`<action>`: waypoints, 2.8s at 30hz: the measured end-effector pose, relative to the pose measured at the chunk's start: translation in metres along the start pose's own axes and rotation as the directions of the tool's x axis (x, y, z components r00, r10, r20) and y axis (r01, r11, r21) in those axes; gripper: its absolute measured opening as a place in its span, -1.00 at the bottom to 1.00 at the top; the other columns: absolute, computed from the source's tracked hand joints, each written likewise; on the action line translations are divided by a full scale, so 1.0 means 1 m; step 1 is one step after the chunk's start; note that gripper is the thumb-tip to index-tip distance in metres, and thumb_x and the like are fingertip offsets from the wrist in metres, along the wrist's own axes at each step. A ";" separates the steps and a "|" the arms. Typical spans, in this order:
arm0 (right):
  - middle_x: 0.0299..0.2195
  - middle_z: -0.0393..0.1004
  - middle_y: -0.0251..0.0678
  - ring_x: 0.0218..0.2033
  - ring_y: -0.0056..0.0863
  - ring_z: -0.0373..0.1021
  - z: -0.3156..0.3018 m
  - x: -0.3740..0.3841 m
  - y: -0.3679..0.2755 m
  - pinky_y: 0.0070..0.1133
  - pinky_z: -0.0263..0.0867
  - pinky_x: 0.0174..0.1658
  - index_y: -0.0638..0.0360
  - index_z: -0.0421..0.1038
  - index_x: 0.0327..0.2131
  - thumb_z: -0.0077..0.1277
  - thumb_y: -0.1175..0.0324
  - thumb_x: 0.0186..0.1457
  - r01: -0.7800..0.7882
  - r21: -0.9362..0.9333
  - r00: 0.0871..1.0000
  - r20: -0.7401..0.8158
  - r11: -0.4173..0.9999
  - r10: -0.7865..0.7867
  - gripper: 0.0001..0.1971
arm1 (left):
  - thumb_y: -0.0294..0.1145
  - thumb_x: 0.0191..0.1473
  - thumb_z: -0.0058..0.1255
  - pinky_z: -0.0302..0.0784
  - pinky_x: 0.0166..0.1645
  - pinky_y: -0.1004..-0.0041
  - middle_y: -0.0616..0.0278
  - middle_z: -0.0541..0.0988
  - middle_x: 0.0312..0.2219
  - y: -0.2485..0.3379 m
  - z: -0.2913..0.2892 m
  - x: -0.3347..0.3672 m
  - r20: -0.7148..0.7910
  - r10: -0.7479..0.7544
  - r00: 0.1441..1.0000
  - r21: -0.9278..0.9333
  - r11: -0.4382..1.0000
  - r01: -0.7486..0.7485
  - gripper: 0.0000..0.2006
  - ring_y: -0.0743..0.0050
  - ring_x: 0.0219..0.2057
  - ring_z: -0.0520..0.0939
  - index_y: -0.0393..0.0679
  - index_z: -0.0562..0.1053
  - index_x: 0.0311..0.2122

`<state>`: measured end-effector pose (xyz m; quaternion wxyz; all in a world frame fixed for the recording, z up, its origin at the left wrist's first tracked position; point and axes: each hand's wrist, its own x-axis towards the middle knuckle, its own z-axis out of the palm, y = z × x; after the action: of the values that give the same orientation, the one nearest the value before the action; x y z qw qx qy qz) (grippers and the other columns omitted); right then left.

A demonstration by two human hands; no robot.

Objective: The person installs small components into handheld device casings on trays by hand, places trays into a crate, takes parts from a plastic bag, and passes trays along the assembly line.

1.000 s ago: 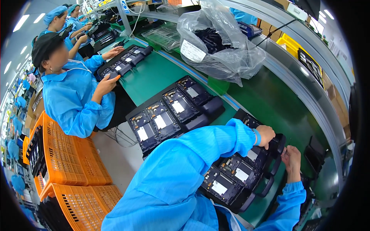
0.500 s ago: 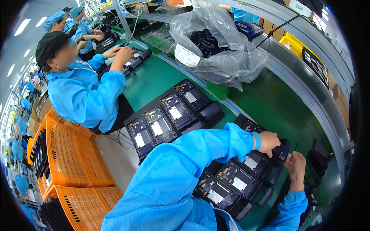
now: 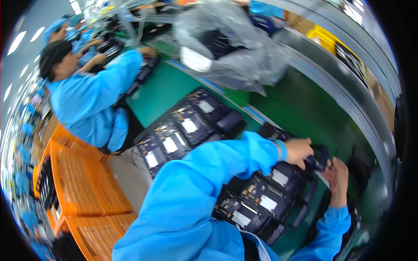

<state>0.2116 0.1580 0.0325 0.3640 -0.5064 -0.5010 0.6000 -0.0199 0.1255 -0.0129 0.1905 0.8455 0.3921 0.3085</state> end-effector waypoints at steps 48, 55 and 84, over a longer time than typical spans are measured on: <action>-0.48 0.37 -0.29 -0.50 -0.46 0.40 0.112 0.064 0.030 -0.51 0.41 -0.41 0.27 0.33 -0.33 0.10 0.45 -0.08 -0.397 0.047 0.825 0.456 0.916 0.334 -0.78 | -0.32 -0.25 0.22 0.38 -0.11 0.29 -0.03 0.28 -0.06 -0.031 -0.052 -0.064 -0.048 -0.117 0.992 -0.073 0.991 0.114 -0.67 -0.02 -0.18 0.44 -0.33 0.42 -0.40; -0.41 0.42 -0.18 -0.51 -0.41 0.41 0.113 0.082 0.046 -0.54 0.42 -0.45 0.34 0.33 -0.29 0.06 0.40 -0.03 -0.356 0.135 0.840 0.480 0.925 0.253 -0.75 | -0.32 -0.25 0.22 0.38 -0.12 0.28 -0.02 0.27 -0.05 -0.032 -0.049 -0.065 -0.047 -0.121 0.992 -0.074 0.990 0.117 -0.67 0.00 -0.19 0.44 -0.34 0.41 -0.41; -0.47 0.45 -0.25 -0.50 -0.55 0.40 0.113 -0.034 0.019 -0.61 0.42 -0.30 0.35 0.39 -0.40 0.01 0.34 0.03 0.046 0.170 0.967 0.238 0.984 -0.086 -0.79 | -0.41 0.03 -0.02 0.11 -0.67 0.75 0.32 0.38 -0.47 0.037 -0.043 -0.070 0.384 -0.457 0.802 -0.901 0.005 0.434 -0.80 0.76 -0.57 0.30 -0.27 0.38 -0.25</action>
<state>0.1110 0.0952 0.0210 0.3596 -0.3803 -0.5079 0.6842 -0.0638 0.0512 0.0131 0.7623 0.3531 0.3505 0.4140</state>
